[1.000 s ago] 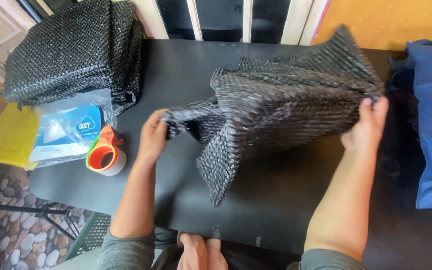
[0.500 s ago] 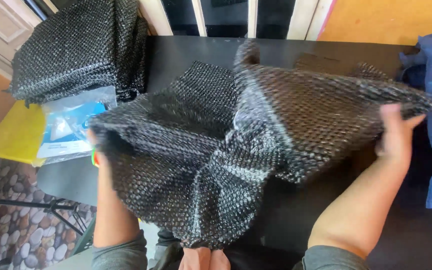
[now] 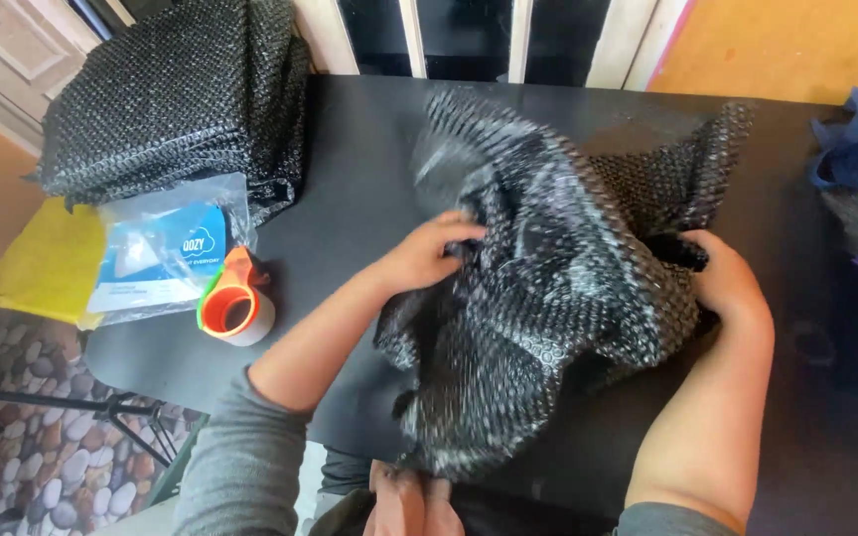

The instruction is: Wrapping a blue pillow in black bubble wrap and sealing it with tape using a dispenser.

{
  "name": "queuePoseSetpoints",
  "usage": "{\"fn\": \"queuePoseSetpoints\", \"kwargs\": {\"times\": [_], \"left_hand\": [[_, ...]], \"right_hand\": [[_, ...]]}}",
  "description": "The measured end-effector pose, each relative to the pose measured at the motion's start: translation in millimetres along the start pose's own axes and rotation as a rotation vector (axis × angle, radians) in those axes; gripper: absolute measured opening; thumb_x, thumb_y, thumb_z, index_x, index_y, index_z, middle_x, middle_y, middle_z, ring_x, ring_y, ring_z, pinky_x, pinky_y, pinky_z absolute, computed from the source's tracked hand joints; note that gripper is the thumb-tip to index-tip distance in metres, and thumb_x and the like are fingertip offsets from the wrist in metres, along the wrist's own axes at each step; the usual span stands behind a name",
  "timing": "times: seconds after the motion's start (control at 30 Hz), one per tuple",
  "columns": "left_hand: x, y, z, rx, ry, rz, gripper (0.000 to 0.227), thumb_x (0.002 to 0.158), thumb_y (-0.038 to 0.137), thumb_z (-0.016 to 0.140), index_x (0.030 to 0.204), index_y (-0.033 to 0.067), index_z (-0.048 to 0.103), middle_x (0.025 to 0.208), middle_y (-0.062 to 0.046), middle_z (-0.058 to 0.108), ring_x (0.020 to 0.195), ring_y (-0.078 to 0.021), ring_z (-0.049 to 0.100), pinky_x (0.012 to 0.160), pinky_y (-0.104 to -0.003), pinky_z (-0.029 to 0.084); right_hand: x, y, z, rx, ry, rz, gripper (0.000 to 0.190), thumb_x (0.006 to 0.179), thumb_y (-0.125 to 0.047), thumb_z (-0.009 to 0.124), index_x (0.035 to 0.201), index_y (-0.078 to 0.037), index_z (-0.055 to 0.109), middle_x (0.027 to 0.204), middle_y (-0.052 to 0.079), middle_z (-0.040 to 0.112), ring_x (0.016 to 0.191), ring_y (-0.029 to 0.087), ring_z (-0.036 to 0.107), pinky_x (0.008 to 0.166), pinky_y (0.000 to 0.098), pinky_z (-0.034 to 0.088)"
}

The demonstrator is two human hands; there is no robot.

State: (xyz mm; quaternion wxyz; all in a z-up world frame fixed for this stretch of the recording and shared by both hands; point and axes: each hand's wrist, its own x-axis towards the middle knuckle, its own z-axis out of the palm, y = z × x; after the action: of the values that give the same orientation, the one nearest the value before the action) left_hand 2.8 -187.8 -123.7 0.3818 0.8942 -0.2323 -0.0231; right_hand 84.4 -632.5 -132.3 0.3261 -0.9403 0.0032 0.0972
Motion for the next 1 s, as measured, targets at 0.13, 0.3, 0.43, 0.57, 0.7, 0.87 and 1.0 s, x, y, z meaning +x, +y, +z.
{"fn": "queuePoseSetpoints", "kwargs": {"times": [0.13, 0.3, 0.43, 0.57, 0.7, 0.87, 1.0], "left_hand": [[5, 42, -110, 0.309, 0.311, 0.544, 0.061, 0.053, -0.011, 0.049, 0.111, 0.0009, 0.064, 0.117, -0.019, 0.063, 0.113, -0.0443, 0.058, 0.093, -0.055, 0.046], [-82, -34, -282, 0.78, 0.891, 0.291, 0.066, 0.067, -0.018, 0.057, 0.132, -0.0065, 0.064, 0.13, -0.026, 0.062, 0.121, -0.0434, 0.055, 0.105, -0.05, 0.044], [-164, -46, -355, 0.354, 1.151, -0.385, 0.047, 0.078, 0.01, 0.057, 0.122, 0.0172, 0.07, 0.112, -0.003, 0.071, 0.103, -0.0199, 0.063, 0.087, -0.034, 0.049], [-216, -110, -413, -0.535, 1.468, -0.733, 0.04, 0.085, 0.025, 0.069, 0.124, 0.0314, 0.07, 0.101, 0.008, 0.082, 0.085, -0.0066, 0.08, 0.073, -0.027, 0.066], [-253, -144, -426, -1.026, 1.647, -0.519, 0.03, 0.082, 0.027, 0.069, 0.107, 0.0136, 0.077, 0.104, -0.007, 0.083, 0.099, -0.0231, 0.081, 0.089, -0.041, 0.067], [-295, -191, -416, -1.481, 1.72, 0.013, 0.058, 0.078, 0.034, 0.054, 0.116, -0.0052, 0.073, 0.124, -0.032, 0.072, 0.121, -0.0464, 0.068, 0.107, -0.06, 0.053], [-394, -344, -441, 0.264, 2.104, -0.061, 0.039, 0.094, 0.036, 0.057, 0.078, 0.0017, 0.066, 0.078, -0.011, 0.068, 0.073, -0.0229, 0.059, 0.066, -0.044, 0.06]], "right_hand": [[20, 26, 14, 0.154, 0.414, -0.114, 0.049, 0.093, -0.027, 0.081, 0.129, -0.008, 0.054, 0.12, 0.019, 0.066, 0.107, 0.04, 0.062, 0.085, 0.0485, 0.044], [29, 19, 18, 1.515, 0.091, 0.029, 0.032, 0.09, -0.027, 0.069, 0.123, -0.026, 0.068, 0.127, -0.004, 0.074, 0.118, 0.012, 0.072, 0.106, 0.0281, 0.058], [39, 27, 31, 1.567, 0.042, 0.009, 0.028, 0.088, -0.029, 0.067, 0.113, -0.017, 0.071, 0.111, -0.004, 0.076, 0.096, 0.011, 0.073, 0.081, 0.018, 0.056], [47, 12, 50, 1.745, -0.124, -0.329, 0.036, 0.096, -0.014, 0.061, 0.132, -0.013, 0.065, 0.129, 0.003, 0.069, 0.101, 0.015, 0.067, 0.093, 0.0255, 0.054], [42, -23, 68, 1.431, -0.234, -0.478, 0.072, 0.09, -0.015, 0.051, 0.158, -0.038, 0.043, 0.163, -0.009, 0.045, 0.146, 0.021, 0.043, 0.124, 0.0547, 0.031], [23, -105, 109, 0.973, -0.149, -0.193, 0.083, 0.09, 0.002, 0.047, 0.162, -0.025, 0.015, 0.161, 0.012, 0.036, 0.134, 0.03, 0.044, 0.111, 0.0533, 0.038], [38, -145, 129, 1.084, -0.168, -0.081, 0.067, 0.094, -0.01, 0.046, 0.152, -0.033, 0.023, 0.154, 0.01, 0.042, 0.124, 0.034, 0.055, 0.107, 0.0612, 0.044]]}}
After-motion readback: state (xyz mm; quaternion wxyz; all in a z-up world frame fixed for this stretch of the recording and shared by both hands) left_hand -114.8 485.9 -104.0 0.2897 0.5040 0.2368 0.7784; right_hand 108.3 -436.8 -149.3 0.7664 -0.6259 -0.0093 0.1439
